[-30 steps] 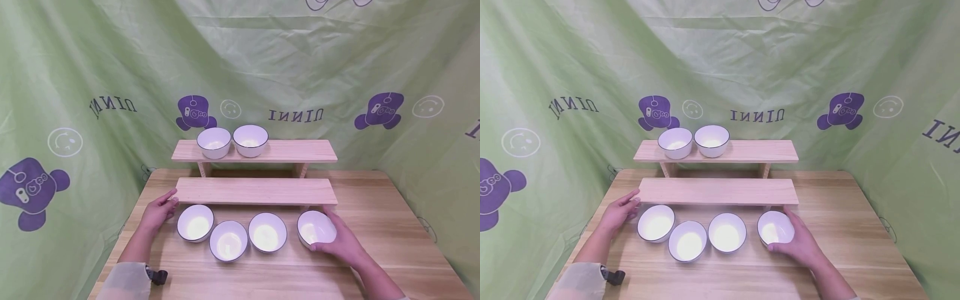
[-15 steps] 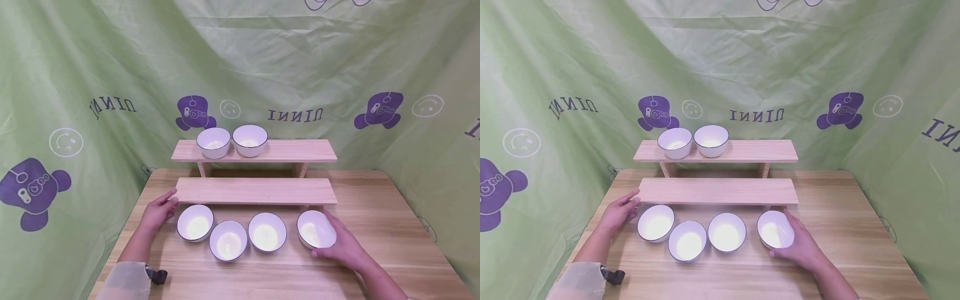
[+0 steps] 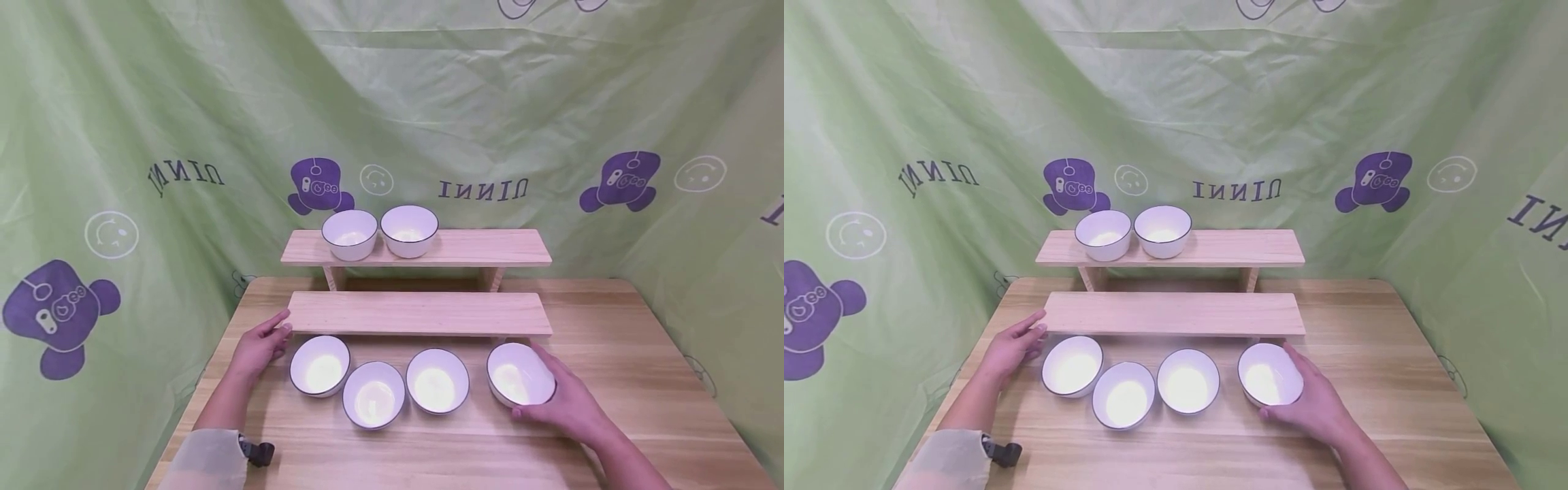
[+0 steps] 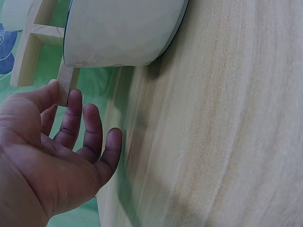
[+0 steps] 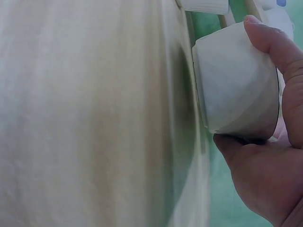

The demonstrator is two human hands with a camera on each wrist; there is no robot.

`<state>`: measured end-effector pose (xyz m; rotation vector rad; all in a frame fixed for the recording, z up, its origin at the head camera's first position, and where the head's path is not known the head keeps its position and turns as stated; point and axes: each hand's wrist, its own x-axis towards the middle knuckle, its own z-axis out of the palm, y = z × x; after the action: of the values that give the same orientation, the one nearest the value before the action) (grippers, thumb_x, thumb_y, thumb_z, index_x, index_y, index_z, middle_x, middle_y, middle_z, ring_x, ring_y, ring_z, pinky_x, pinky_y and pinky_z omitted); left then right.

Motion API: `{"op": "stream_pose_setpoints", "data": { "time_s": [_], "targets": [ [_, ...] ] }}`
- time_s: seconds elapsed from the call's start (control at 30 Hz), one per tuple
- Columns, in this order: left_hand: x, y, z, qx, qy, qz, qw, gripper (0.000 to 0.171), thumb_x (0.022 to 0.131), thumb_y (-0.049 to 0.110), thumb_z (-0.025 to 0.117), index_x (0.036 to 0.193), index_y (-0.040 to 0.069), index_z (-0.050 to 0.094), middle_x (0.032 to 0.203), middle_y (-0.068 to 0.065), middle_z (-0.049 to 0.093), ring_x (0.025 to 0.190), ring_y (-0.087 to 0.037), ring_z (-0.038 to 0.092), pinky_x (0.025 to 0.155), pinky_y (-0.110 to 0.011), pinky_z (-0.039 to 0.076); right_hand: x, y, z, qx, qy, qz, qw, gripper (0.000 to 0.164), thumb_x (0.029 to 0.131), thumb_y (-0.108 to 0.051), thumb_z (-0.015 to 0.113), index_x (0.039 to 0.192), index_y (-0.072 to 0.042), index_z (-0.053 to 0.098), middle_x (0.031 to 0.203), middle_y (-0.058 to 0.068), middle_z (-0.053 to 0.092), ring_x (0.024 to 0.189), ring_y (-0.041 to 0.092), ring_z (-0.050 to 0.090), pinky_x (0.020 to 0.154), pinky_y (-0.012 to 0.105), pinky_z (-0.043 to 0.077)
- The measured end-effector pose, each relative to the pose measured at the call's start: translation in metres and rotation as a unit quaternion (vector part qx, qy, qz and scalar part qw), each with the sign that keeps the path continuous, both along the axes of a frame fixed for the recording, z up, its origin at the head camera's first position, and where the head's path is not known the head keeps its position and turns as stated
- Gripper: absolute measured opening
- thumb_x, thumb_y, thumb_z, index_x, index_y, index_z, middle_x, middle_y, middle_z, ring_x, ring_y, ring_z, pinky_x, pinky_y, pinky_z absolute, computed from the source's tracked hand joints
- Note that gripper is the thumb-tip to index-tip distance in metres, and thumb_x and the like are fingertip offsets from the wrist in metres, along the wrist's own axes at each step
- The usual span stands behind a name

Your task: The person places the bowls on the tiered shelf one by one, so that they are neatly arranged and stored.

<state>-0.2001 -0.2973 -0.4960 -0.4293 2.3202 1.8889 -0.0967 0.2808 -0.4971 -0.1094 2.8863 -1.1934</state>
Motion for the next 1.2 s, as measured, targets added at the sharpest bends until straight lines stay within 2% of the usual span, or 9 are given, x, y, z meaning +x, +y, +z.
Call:
{"op": "stream_pose_setpoints", "data": {
  "time_s": [0.1, 0.2, 0.37, 0.6, 0.83, 1.2],
  "targets": [
    [0.0, -0.001, 0.0, 0.001, 0.0, 0.001, 1.0, 0.061, 0.1, 0.036, 0.071, 0.155, 0.019, 0.051, 0.106, 0.0, 0.074, 0.099, -0.02, 0.069, 0.09, -0.035, 0.059, 0.0, 0.002, 0.006, -0.004, 0.004, -0.002, 1.0, 0.133, 0.058, -0.045, 0.102, 0.164, -0.011, 0.029, 0.153, 0.028, 0.047, 0.131, 0.044, 0.052, 0.101, 0.052, 0.044],
    [0.001, -0.001, -0.001, 0.003, -0.002, 0.002, 1.0, 0.062, 0.099, 0.037, 0.072, 0.155, 0.019, 0.051, 0.105, 0.001, 0.075, 0.098, -0.019, 0.069, 0.089, -0.034, 0.06, -0.001, 0.003, 0.011, -0.008, 0.011, -0.004, 1.0, 0.13, 0.059, -0.044, 0.102, 0.163, -0.013, 0.031, 0.151, 0.025, 0.05, 0.128, 0.041, 0.054, 0.099, 0.048, 0.045],
    [0.0, -0.002, -0.001, 0.01, -0.004, 0.005, 0.9999, 0.062, 0.099, 0.036, 0.073, 0.154, 0.018, 0.052, 0.101, 0.003, 0.074, 0.096, -0.018, 0.069, 0.087, -0.033, 0.06, -0.004, 0.004, 0.02, -0.02, 0.016, -0.006, 1.0, 0.13, 0.059, -0.042, 0.102, 0.164, -0.013, 0.03, 0.152, 0.026, 0.048, 0.129, 0.043, 0.052, 0.1, 0.056, 0.044],
    [-0.001, -0.002, -0.004, 0.014, -0.001, 0.007, 0.9999, 0.062, 0.099, 0.036, 0.073, 0.154, 0.017, 0.052, 0.099, 0.004, 0.074, 0.095, -0.019, 0.069, 0.087, -0.034, 0.06, -0.01, 0.0, 0.033, -0.02, 0.014, -0.01, 1.0, 0.129, 0.062, -0.042, 0.101, 0.164, -0.012, 0.029, 0.152, 0.028, 0.047, 0.129, 0.043, 0.051, 0.1, 0.054, 0.045],
    [-0.001, -0.002, -0.003, 0.004, 0.0, 0.003, 1.0, 0.061, 0.1, 0.036, 0.072, 0.154, 0.019, 0.051, 0.101, 0.003, 0.074, 0.097, -0.019, 0.069, 0.088, -0.034, 0.06, -0.018, -0.004, 0.044, -0.038, 0.014, -0.014, 0.999, 0.129, 0.063, -0.038, 0.101, 0.165, -0.012, 0.026, 0.153, 0.031, 0.043, 0.132, 0.046, 0.048, 0.102, 0.062, 0.042],
    [0.0, -0.002, -0.001, -0.004, 0.001, 0.001, 1.0, 0.061, 0.1, 0.038, 0.071, 0.155, 0.019, 0.051, 0.105, 0.0, 0.074, 0.098, -0.019, 0.069, 0.09, -0.035, 0.059, -0.035, -0.01, 0.062, -0.041, 0.042, -0.019, 0.998, 0.127, 0.066, -0.04, 0.1, 0.164, -0.008, 0.026, 0.156, 0.032, 0.04, 0.135, 0.049, 0.044, 0.104, 0.066, 0.04]
  ]
}}
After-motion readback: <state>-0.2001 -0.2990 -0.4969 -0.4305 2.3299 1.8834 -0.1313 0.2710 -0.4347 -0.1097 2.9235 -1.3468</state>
